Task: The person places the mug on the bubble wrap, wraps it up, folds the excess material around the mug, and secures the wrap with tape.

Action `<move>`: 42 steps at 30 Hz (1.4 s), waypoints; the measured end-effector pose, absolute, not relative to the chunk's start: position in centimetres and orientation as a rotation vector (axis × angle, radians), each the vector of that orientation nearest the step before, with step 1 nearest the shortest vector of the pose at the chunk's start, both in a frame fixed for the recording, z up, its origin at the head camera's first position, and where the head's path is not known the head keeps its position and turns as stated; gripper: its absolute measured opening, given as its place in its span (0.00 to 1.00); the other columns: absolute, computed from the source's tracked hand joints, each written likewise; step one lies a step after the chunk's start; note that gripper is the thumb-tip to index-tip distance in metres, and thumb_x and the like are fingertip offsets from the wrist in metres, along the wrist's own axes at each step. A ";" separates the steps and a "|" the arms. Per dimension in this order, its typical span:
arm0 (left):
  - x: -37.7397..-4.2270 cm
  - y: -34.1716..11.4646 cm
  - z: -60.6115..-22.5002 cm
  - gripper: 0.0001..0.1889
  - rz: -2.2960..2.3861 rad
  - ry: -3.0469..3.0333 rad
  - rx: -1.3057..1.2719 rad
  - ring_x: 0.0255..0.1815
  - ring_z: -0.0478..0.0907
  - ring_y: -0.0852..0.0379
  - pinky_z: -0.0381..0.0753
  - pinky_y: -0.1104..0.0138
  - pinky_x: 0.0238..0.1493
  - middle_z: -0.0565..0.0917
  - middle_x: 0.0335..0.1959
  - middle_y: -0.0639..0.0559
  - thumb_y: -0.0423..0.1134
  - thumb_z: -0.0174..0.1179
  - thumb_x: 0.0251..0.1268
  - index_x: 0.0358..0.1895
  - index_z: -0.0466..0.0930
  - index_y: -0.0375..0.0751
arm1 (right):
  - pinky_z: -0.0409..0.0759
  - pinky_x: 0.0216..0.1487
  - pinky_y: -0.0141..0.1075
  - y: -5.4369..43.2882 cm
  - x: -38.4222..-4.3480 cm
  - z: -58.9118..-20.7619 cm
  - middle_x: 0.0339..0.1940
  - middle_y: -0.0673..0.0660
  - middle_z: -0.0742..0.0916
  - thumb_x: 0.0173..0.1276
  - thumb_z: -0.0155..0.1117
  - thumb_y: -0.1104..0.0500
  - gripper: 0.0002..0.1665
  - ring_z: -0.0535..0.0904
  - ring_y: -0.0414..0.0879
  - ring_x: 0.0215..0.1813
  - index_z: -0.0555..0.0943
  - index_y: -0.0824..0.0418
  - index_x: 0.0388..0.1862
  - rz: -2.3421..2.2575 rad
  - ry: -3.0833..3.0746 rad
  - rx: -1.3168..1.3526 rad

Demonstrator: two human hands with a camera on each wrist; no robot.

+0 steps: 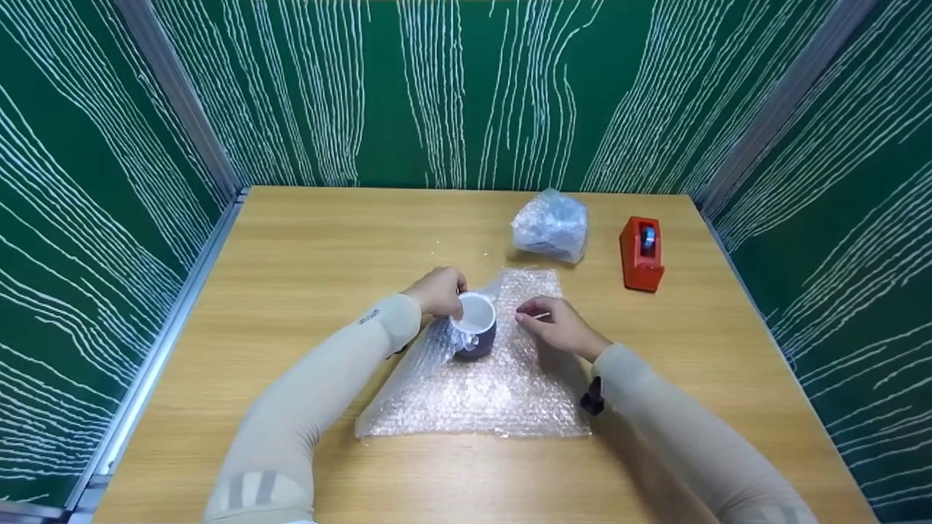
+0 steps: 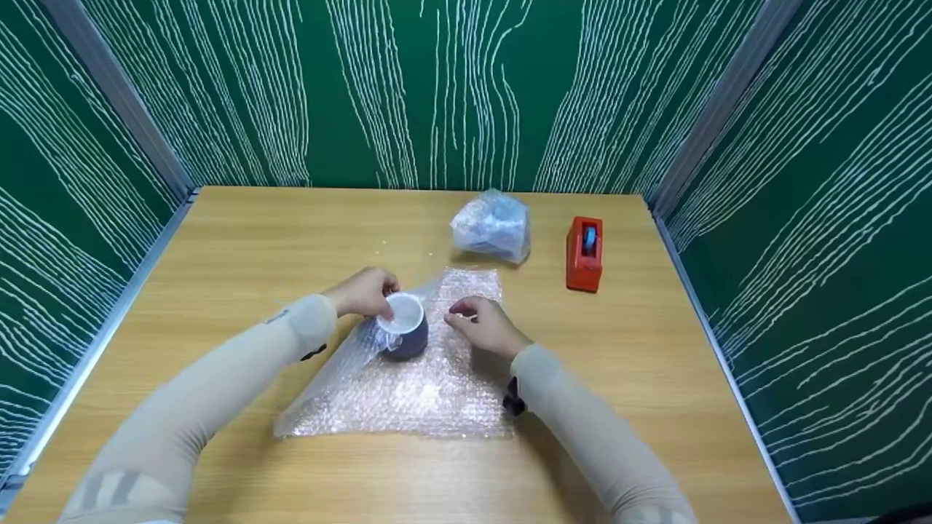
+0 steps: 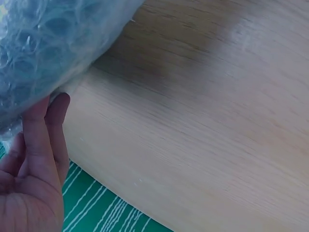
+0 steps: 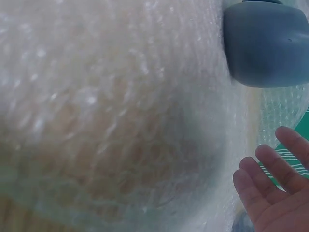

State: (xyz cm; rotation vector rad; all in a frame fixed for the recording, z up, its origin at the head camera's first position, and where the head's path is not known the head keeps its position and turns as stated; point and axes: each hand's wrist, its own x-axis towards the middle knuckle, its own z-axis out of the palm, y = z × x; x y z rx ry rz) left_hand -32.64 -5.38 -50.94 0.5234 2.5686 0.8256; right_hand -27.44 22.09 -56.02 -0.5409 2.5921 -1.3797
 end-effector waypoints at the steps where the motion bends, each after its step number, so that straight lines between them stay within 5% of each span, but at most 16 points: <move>1: -32.5 -5.3 -50.9 0.12 0.818 2.584 0.525 0.25 0.75 0.58 0.74 0.70 0.21 0.80 0.30 0.52 0.23 0.71 0.51 0.39 0.85 0.34 | 0.86 0.67 0.58 22.3 -27.4 -56.1 0.55 0.71 0.90 0.81 0.65 0.61 0.18 0.87 0.65 0.59 0.85 0.76 0.57 -1.381 2.587 -0.548; 10: -31.9 -5.0 -50.9 0.12 0.802 2.659 0.478 0.32 0.72 0.53 0.71 0.64 0.31 0.76 0.28 0.54 0.21 0.61 0.54 0.28 0.78 0.46 | 0.86 0.67 0.58 23.6 -26.6 -56.7 0.60 0.74 0.87 0.75 0.71 0.64 0.22 0.87 0.70 0.61 0.82 0.77 0.61 -1.360 2.502 -0.543; 19: -34.4 -6.9 -53.0 0.09 0.834 2.684 0.510 0.31 0.72 0.52 0.75 0.61 0.33 0.77 0.26 0.53 0.24 0.61 0.51 0.27 0.81 0.43 | 0.81 0.71 0.63 24.9 -25.6 -57.1 0.62 0.69 0.88 0.66 0.79 0.64 0.26 0.84 0.68 0.66 0.85 0.70 0.62 -1.185 2.513 -0.700; 27: -33.5 -7.8 -51.1 0.08 0.797 2.744 0.474 0.35 0.74 0.51 0.76 0.61 0.37 0.82 0.31 0.51 0.24 0.60 0.53 0.32 0.86 0.39 | 0.79 0.73 0.63 26.4 -24.7 -57.7 0.63 0.65 0.89 0.62 0.81 0.66 0.26 0.84 0.65 0.67 0.88 0.63 0.60 -0.995 2.525 -0.923; 34: -33.2 -7.9 -50.9 0.09 0.807 2.749 0.431 0.36 0.76 0.52 0.80 0.60 0.41 0.85 0.35 0.50 0.26 0.64 0.55 0.38 0.88 0.38 | 0.81 0.71 0.64 27.3 -23.8 -57.1 0.63 0.64 0.90 0.65 0.77 0.67 0.15 0.85 0.65 0.66 0.93 0.58 0.51 -0.850 2.521 -1.032; 42: -32.9 -8.2 -51.4 0.10 0.897 2.709 0.442 0.41 0.80 0.51 0.86 0.53 0.54 0.91 0.42 0.45 0.32 0.72 0.61 0.45 0.90 0.36 | 0.74 0.77 0.67 28.3 -23.1 -57.1 0.71 0.65 0.85 0.60 0.77 0.71 0.21 0.79 0.69 0.74 0.93 0.54 0.51 -0.741 2.488 -1.047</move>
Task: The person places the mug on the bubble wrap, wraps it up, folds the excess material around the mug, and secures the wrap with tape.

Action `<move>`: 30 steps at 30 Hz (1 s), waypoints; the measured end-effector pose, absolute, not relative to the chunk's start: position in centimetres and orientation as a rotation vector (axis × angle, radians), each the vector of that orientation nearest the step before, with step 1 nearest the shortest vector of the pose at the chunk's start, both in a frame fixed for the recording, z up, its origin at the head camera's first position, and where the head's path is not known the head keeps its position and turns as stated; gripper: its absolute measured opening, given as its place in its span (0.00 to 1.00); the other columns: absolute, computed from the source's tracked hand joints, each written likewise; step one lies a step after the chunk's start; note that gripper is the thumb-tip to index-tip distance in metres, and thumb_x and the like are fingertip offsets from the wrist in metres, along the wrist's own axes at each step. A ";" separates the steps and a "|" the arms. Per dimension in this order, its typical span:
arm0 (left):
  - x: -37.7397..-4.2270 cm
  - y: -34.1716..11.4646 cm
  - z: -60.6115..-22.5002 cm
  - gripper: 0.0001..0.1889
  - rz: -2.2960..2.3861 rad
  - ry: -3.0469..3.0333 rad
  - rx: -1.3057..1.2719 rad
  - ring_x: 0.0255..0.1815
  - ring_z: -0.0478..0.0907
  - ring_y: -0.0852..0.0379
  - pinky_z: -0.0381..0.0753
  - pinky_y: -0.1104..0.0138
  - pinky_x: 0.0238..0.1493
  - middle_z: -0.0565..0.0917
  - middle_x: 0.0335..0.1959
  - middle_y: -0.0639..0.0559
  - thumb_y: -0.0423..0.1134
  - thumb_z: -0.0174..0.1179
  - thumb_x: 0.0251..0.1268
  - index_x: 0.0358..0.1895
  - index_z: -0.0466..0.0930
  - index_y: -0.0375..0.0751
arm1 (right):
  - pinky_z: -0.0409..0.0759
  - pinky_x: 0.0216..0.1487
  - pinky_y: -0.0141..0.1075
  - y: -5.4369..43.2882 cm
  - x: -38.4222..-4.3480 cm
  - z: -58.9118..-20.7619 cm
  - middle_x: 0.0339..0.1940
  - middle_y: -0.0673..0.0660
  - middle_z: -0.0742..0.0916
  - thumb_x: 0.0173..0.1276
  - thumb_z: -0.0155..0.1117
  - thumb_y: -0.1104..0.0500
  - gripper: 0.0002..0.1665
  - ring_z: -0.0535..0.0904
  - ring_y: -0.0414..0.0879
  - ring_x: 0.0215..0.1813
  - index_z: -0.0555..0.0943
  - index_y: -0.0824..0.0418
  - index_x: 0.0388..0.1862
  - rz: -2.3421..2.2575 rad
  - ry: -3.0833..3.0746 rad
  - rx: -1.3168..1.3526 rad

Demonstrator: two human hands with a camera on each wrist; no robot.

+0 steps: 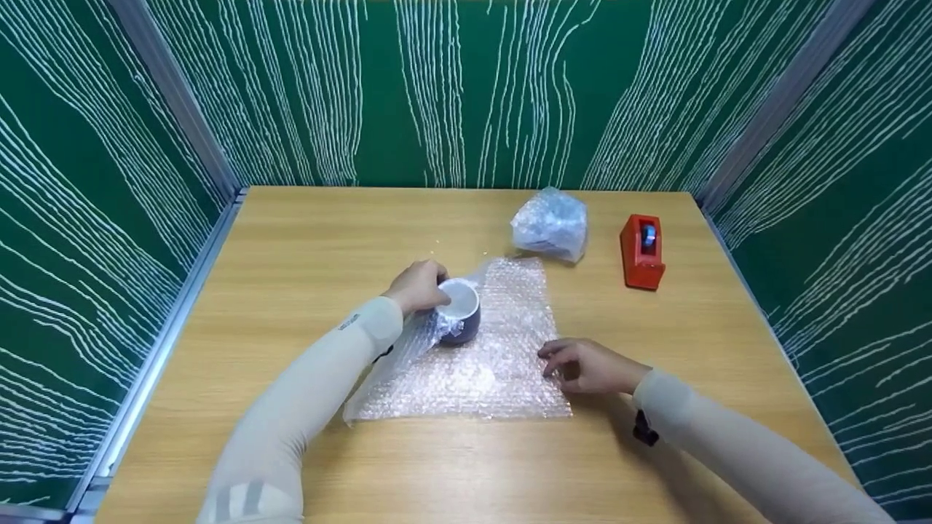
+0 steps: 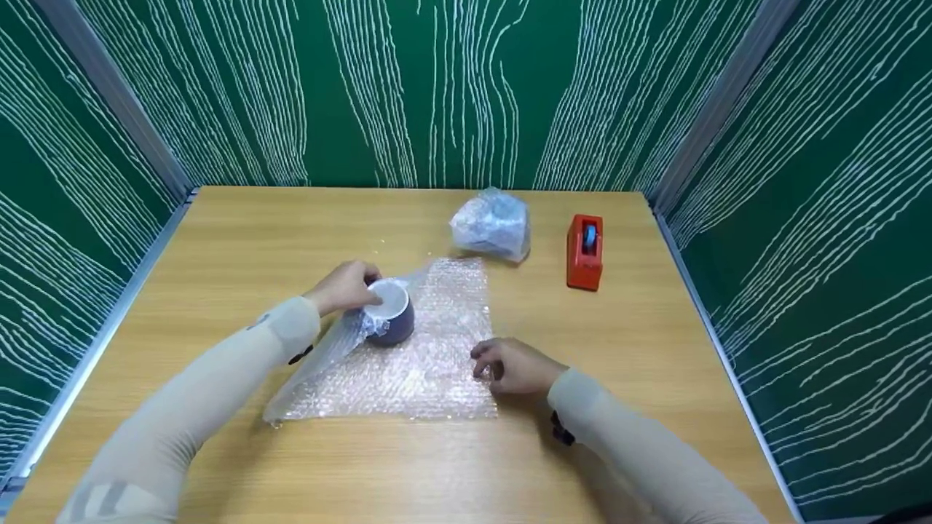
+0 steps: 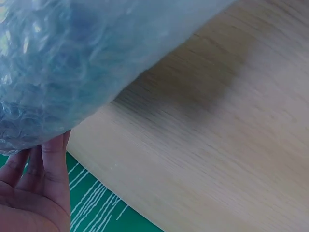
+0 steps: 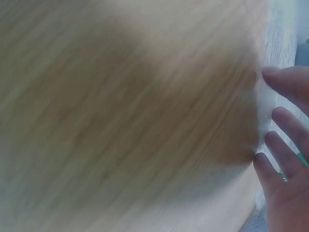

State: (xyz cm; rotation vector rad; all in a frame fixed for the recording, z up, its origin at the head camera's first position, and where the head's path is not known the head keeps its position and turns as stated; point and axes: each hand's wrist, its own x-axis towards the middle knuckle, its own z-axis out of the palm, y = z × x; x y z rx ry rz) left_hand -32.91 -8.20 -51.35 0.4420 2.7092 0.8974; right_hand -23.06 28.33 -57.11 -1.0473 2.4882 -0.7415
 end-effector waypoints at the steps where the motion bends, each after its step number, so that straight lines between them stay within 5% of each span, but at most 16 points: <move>1: -32.8 -8.3 -51.4 0.11 0.926 2.695 0.440 0.43 0.81 0.50 0.87 0.54 0.56 0.91 0.43 0.45 0.33 0.73 0.61 0.46 0.90 0.35 | 0.73 0.77 0.68 28.4 -23.0 -57.0 0.73 0.65 0.84 0.60 0.76 0.72 0.22 0.78 0.69 0.75 0.93 0.54 0.51 -0.725 2.482 -1.049; 7: -32.5 -9.2 -51.6 0.16 1.123 2.571 0.479 0.52 0.84 0.48 0.85 0.54 0.65 0.90 0.51 0.40 0.33 0.71 0.67 0.55 0.87 0.30 | 0.69 0.79 0.70 28.6 -22.6 -56.5 0.78 0.67 0.79 0.60 0.74 0.75 0.28 0.73 0.70 0.80 0.92 0.51 0.55 -0.685 2.434 -1.028; 14: -32.3 -10.4 -51.8 0.18 1.096 2.530 0.590 0.60 0.84 0.44 0.83 0.53 0.69 0.89 0.56 0.39 0.39 0.67 0.76 0.62 0.85 0.32 | 0.65 0.81 0.68 28.7 -22.5 -57.1 0.79 0.66 0.79 0.68 0.76 0.67 0.14 0.71 0.71 0.81 0.95 0.50 0.47 -0.788 2.407 -0.986; 22: -32.1 -12.0 -51.7 0.26 1.211 2.357 0.555 0.69 0.82 0.41 0.84 0.51 0.72 0.84 0.66 0.40 0.41 0.70 0.74 0.71 0.80 0.38 | 0.69 0.79 0.68 28.5 -22.8 -56.6 0.74 0.65 0.84 0.74 0.75 0.60 0.05 0.76 0.68 0.78 0.93 0.51 0.43 -0.917 2.379 -0.927; 30: -31.9 -12.8 -51.4 0.33 1.250 2.266 0.554 0.73 0.79 0.38 0.80 0.46 0.76 0.79 0.74 0.39 0.37 0.73 0.69 0.77 0.75 0.41 | 0.84 0.71 0.42 27.4 -23.5 -55.3 0.54 0.62 0.94 0.75 0.73 0.62 0.06 0.90 0.57 0.61 0.93 0.61 0.47 -1.072 2.450 -0.989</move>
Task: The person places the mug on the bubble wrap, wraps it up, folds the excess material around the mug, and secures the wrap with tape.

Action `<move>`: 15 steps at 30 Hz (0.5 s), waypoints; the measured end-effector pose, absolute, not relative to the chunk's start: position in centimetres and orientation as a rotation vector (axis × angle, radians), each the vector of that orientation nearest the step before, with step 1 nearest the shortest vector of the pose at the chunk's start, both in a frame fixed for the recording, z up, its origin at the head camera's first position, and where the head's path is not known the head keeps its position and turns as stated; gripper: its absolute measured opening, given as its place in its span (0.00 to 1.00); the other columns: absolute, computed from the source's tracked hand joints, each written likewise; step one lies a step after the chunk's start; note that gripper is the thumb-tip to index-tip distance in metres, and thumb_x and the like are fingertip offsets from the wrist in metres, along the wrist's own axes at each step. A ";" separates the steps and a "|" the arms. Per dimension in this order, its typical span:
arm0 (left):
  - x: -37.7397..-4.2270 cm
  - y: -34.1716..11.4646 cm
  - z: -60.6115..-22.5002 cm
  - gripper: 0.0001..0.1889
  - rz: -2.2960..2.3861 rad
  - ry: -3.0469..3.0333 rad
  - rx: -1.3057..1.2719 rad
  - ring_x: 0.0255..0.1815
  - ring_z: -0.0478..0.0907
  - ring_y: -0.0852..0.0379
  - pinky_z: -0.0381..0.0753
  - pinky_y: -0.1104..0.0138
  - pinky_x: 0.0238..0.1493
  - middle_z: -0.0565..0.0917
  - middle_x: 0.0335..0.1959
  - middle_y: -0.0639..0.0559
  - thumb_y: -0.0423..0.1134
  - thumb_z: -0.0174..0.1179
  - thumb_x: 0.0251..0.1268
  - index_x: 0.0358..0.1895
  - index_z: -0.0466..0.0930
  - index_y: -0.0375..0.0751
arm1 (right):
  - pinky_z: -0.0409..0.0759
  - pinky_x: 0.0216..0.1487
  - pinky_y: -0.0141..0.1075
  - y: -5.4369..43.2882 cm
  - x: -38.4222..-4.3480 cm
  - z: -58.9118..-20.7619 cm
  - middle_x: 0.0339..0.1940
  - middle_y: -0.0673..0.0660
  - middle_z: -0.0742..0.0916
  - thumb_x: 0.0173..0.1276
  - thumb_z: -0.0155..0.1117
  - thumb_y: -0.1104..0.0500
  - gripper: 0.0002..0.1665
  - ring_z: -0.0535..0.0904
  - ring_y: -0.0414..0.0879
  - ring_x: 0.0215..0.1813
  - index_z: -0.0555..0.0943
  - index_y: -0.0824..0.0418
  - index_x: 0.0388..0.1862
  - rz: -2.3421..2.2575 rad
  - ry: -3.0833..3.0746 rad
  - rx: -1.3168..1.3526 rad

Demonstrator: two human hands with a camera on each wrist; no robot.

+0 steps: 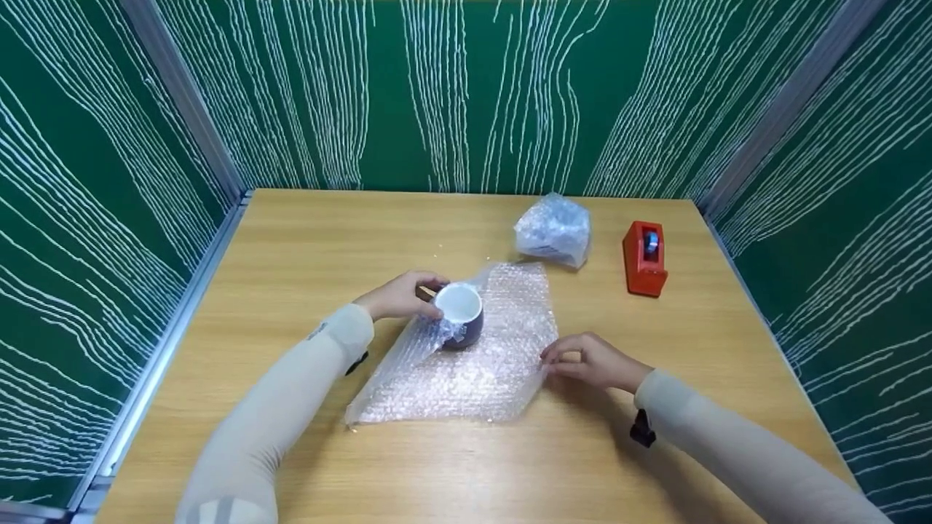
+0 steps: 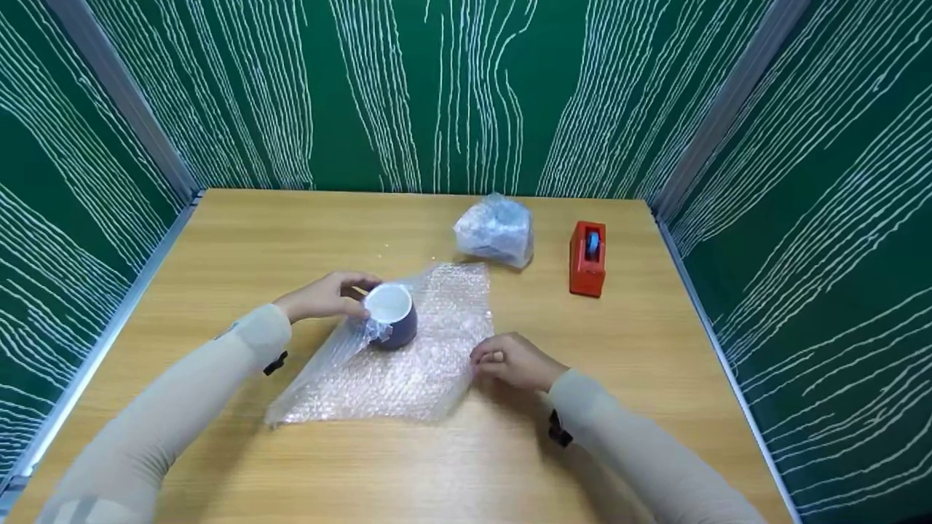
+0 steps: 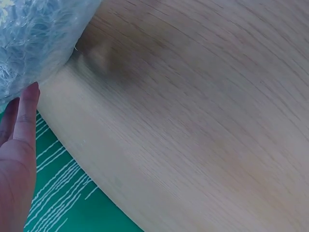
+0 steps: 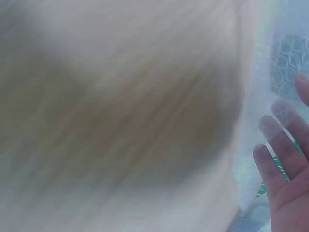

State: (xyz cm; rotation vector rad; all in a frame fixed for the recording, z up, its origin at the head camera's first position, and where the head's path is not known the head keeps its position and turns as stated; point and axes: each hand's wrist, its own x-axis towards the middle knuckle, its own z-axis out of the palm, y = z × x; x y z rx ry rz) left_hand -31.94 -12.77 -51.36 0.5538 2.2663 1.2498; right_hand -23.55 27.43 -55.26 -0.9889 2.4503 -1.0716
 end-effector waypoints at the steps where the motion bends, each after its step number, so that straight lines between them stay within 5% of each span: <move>1: -31.9 -12.8 -51.3 0.34 1.251 2.265 0.549 0.73 0.79 0.38 0.80 0.46 0.76 0.79 0.74 0.39 0.37 0.74 0.69 0.77 0.75 0.41 | 0.85 0.68 0.39 27.2 -23.6 -55.1 0.52 0.61 0.94 0.75 0.73 0.62 0.07 0.91 0.54 0.59 0.93 0.62 0.48 -1.089 2.462 -0.986; 10: -31.7 -12.8 -51.5 0.35 1.259 2.280 0.568 0.71 0.81 0.39 0.81 0.48 0.75 0.80 0.72 0.39 0.37 0.75 0.68 0.77 0.75 0.40 | 0.88 0.59 0.38 25.7 -24.4 -53.7 0.46 0.66 0.94 0.74 0.73 0.67 0.06 0.89 0.41 0.51 0.90 0.69 0.46 -1.277 2.458 -1.043; 15: -31.7 -12.7 -51.5 0.34 1.261 2.285 0.557 0.71 0.80 0.40 0.81 0.48 0.75 0.80 0.73 0.41 0.37 0.75 0.69 0.77 0.75 0.41 | 0.84 0.57 0.27 24.9 -24.7 -52.7 0.47 0.70 0.92 0.74 0.72 0.69 0.05 0.87 0.39 0.50 0.90 0.67 0.46 -1.348 2.443 -1.037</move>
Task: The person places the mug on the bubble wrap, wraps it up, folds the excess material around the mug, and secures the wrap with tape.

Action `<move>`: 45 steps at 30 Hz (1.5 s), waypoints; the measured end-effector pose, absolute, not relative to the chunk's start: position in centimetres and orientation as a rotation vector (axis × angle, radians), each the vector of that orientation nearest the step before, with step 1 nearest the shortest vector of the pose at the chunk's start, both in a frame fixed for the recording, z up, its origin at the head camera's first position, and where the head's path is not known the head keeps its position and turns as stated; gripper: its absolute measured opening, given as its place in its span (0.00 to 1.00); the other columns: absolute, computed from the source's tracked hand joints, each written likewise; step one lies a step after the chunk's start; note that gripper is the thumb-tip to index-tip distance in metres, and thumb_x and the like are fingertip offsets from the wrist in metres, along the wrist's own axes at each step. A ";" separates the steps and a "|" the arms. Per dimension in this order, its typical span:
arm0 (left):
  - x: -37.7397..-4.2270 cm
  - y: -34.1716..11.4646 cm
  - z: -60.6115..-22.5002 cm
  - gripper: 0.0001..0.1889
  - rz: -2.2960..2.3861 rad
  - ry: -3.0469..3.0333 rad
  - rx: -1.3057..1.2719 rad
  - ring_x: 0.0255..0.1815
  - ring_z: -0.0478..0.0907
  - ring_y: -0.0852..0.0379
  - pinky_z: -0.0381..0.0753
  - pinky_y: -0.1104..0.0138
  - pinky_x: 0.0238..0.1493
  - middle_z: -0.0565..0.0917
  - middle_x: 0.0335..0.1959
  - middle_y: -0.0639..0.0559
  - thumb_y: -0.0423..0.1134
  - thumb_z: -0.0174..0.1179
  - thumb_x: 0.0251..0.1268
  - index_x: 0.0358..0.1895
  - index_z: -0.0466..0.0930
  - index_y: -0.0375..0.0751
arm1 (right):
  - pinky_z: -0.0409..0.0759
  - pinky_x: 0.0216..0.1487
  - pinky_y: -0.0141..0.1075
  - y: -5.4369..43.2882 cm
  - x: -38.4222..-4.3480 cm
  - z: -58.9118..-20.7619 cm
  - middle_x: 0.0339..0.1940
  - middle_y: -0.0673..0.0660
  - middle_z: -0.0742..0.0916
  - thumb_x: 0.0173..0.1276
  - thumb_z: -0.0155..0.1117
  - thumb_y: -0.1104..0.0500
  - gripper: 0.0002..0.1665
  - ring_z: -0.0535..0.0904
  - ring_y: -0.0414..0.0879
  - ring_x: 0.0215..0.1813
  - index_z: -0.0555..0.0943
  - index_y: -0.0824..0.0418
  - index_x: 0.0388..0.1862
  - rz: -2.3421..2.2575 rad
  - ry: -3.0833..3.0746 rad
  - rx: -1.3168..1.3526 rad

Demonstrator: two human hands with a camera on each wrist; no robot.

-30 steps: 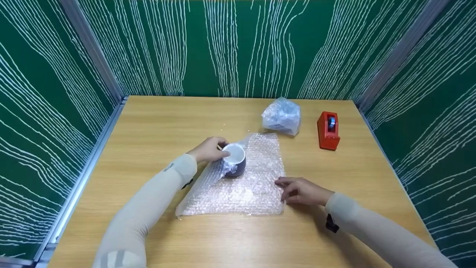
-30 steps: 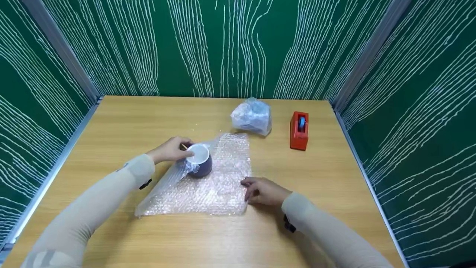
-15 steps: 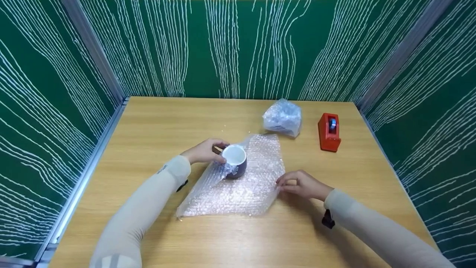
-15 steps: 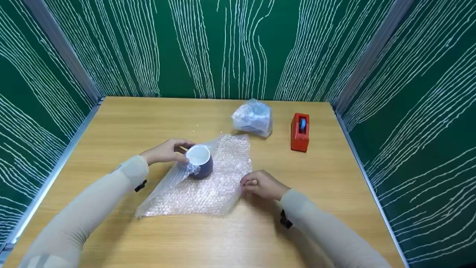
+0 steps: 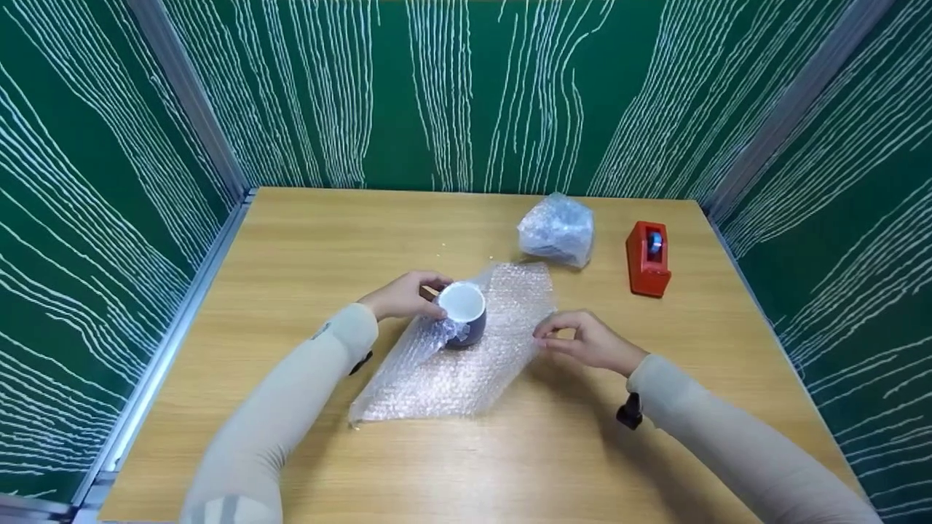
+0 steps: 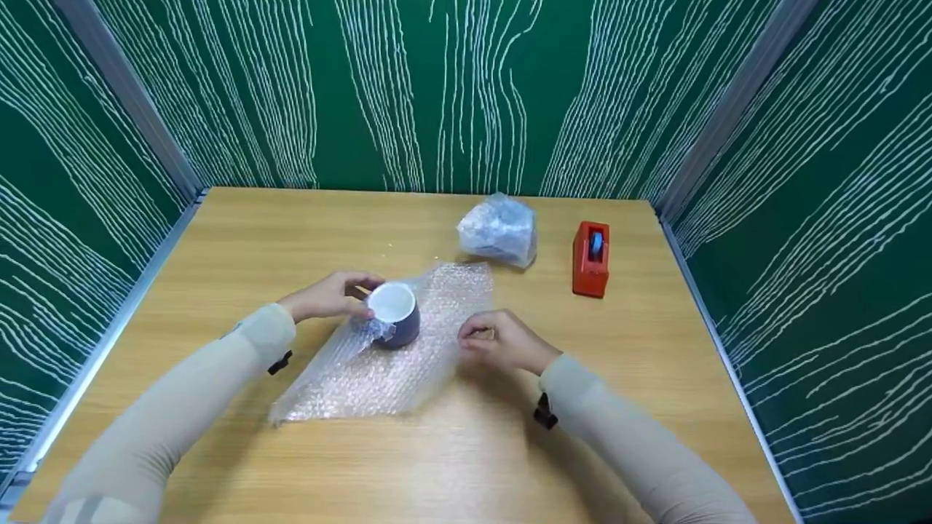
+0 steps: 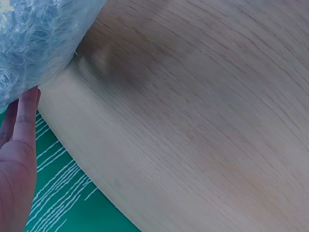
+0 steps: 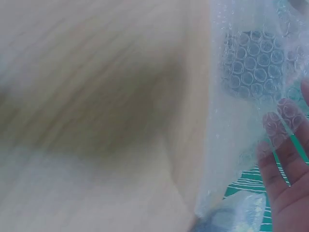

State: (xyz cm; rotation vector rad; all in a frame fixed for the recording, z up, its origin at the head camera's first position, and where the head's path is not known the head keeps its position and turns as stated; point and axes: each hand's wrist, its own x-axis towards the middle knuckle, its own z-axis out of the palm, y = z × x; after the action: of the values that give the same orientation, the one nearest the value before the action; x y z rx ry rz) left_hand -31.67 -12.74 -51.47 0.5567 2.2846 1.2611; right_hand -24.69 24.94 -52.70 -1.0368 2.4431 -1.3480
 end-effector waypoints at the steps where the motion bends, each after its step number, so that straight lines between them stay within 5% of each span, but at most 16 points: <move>1: -31.6 -12.7 -51.4 0.34 1.263 2.286 0.554 0.71 0.80 0.39 0.81 0.48 0.75 0.80 0.73 0.41 0.37 0.75 0.69 0.77 0.75 0.41 | 0.84 0.57 0.26 24.8 -24.8 -52.5 0.47 0.70 0.92 0.74 0.72 0.68 0.05 0.87 0.40 0.51 0.90 0.66 0.46 -1.353 2.446 -1.029; 7: -31.6 -12.9 -51.5 0.35 1.270 2.293 0.529 0.72 0.80 0.40 0.80 0.48 0.76 0.81 0.72 0.42 0.38 0.75 0.69 0.77 0.75 0.43 | 0.84 0.60 0.29 23.6 -25.2 -51.3 0.49 0.67 0.92 0.75 0.72 0.66 0.05 0.88 0.50 0.52 0.91 0.65 0.46 -1.352 2.478 -1.047; 14: -31.5 -13.1 -52.0 0.34 1.279 2.302 0.508 0.71 0.81 0.43 0.81 0.49 0.75 0.81 0.71 0.44 0.40 0.77 0.68 0.77 0.77 0.45 | 0.85 0.63 0.33 22.1 -25.5 -50.6 0.50 0.64 0.93 0.75 0.72 0.67 0.05 0.88 0.43 0.55 0.91 0.64 0.46 -1.374 2.484 -1.061; 21: -31.3 -12.9 -51.9 0.33 1.314 2.321 0.509 0.68 0.83 0.41 0.84 0.51 0.71 0.83 0.69 0.41 0.37 0.77 0.66 0.74 0.78 0.40 | 0.84 0.69 0.54 20.9 -26.0 -49.4 0.53 0.60 0.93 0.76 0.72 0.63 0.07 0.87 0.47 0.59 0.91 0.62 0.50 -1.343 2.506 -0.983; 31: -30.6 -12.5 -51.8 0.30 1.380 2.378 0.472 0.62 0.86 0.41 0.89 0.55 0.63 0.87 0.61 0.39 0.36 0.78 0.61 0.67 0.83 0.36 | 0.86 0.63 0.57 18.7 -27.4 -48.0 0.50 0.62 0.94 0.75 0.72 0.65 0.05 0.86 0.44 0.54 0.91 0.65 0.46 -1.400 2.557 -1.051; 40: -30.3 -12.5 -51.7 0.26 1.392 2.412 0.493 0.60 0.86 0.44 0.88 0.55 0.64 0.89 0.58 0.39 0.37 0.77 0.65 0.65 0.85 0.35 | 0.86 0.64 0.43 16.5 -29.2 -47.3 0.49 0.64 0.93 0.76 0.72 0.65 0.07 0.88 0.54 0.56 0.90 0.69 0.46 -1.463 2.554 -1.093; 45: -30.3 -12.6 -51.6 0.20 1.439 2.414 0.482 0.63 0.85 0.43 0.84 0.53 0.70 0.88 0.60 0.39 0.38 0.69 0.75 0.65 0.85 0.34 | 0.85 0.67 0.54 15.6 -29.9 -46.8 0.50 0.63 0.93 0.76 0.72 0.63 0.07 0.88 0.57 0.57 0.91 0.66 0.47 -1.432 2.580 -1.033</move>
State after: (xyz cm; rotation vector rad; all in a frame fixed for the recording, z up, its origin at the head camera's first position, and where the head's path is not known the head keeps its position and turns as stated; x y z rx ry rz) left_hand -30.29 -12.60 -51.56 0.4820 2.4143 1.4392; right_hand -29.86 15.58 -46.84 -1.0330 2.5803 -1.4320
